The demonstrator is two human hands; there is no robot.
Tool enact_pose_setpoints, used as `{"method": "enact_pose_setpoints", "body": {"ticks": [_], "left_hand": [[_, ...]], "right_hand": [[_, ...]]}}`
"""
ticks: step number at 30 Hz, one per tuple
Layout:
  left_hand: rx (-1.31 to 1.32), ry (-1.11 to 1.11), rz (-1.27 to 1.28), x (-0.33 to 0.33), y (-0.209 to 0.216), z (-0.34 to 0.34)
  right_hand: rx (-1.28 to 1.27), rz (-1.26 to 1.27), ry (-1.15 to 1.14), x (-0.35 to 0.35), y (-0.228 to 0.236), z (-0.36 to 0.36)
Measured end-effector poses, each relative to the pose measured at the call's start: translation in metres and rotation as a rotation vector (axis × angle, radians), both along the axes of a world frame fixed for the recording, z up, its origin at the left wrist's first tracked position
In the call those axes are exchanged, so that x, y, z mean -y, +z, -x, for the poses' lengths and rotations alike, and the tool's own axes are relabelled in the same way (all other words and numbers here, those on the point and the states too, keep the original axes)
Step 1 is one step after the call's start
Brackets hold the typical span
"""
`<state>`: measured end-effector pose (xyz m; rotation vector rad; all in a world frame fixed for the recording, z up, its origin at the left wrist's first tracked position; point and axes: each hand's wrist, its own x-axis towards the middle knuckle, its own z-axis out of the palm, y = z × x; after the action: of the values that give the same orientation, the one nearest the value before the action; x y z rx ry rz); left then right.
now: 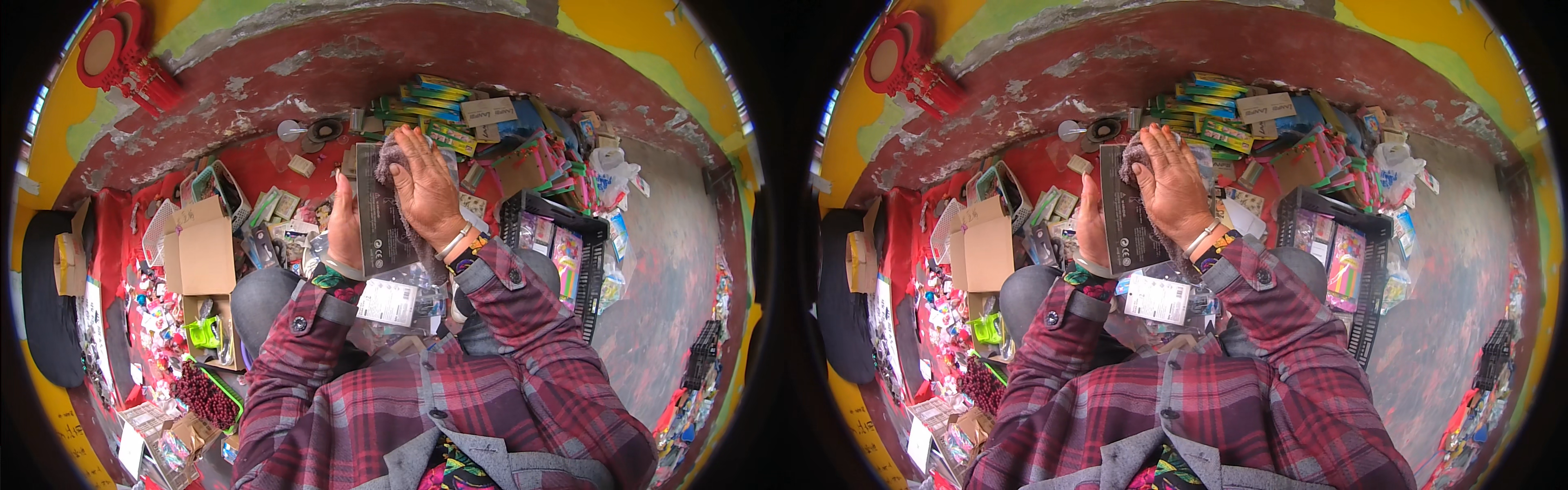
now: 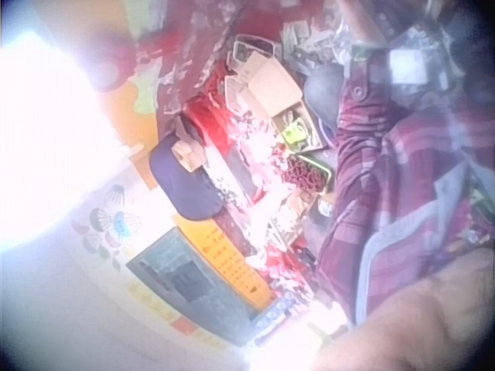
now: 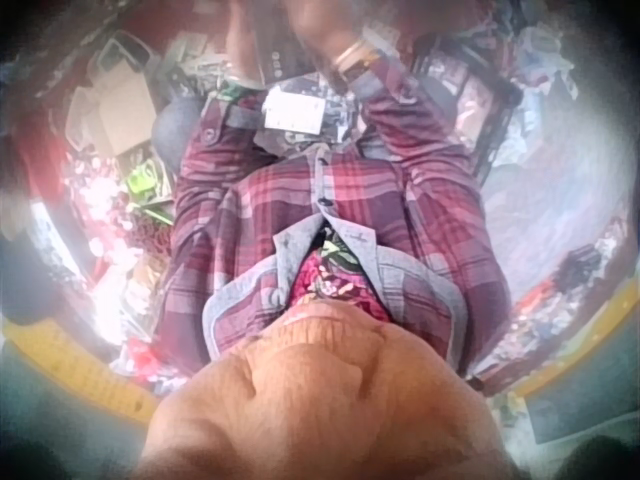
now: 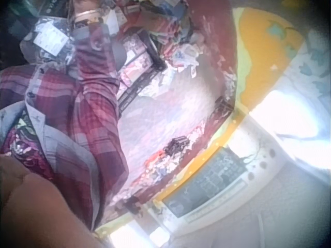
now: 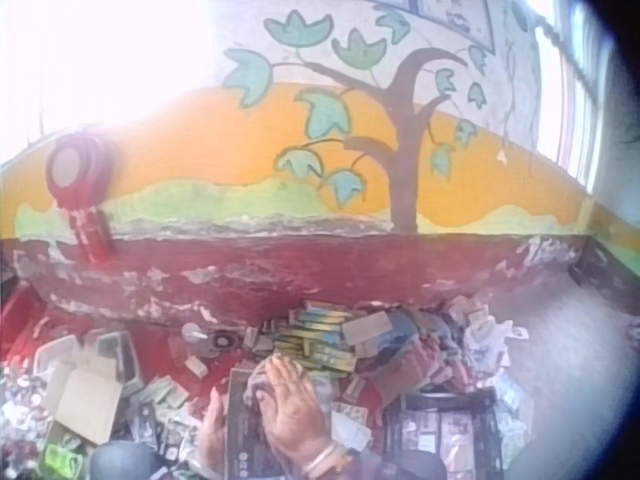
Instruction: The person sits on the floor and wipes the surfaces of various small packaged items, including tattoo sheets and a red bear-shaped object, using a cloth. They handle each item individually, wiping both sides before placing them into a black plastic crate.
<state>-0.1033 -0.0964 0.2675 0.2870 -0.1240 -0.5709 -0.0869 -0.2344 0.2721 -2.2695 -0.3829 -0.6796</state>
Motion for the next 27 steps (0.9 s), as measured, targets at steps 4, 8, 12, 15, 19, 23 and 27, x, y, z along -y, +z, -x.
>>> {"method": "enact_pose_setpoints", "body": {"ticks": [4, 8, 12, 15, 19, 23, 27], "left_hand": [[0.08, 0.213, -0.352, -0.005, 0.0, -0.004], [0.289, 0.242, -0.228, -0.004, -0.021, -0.004], [-0.024, 0.124, -0.258, 0.009, -0.01, 0.009], [-0.045, -0.084, -0.093, 0.003, -0.011, 0.006], [0.014, -0.071, -0.016, 0.003, -0.003, 0.006], [0.042, -0.041, -0.222, 0.004, -0.001, 0.007], [0.089, -0.077, -0.341, 0.001, 0.007, 0.01]], "right_hand": [[0.049, 0.01, 0.272, -0.012, 0.0, 0.02], [0.031, 0.171, 0.319, -0.018, 0.013, 0.027], [0.075, 0.122, 0.119, -0.005, 0.013, 0.006], [0.038, -0.02, 0.019, -0.001, 0.004, 0.0], [0.059, -0.08, 0.051, -0.007, 0.003, 0.009], [0.096, -0.002, 0.106, -0.01, 0.012, 0.012], [0.111, 0.077, 0.031, 0.005, 0.016, 0.002]]}}
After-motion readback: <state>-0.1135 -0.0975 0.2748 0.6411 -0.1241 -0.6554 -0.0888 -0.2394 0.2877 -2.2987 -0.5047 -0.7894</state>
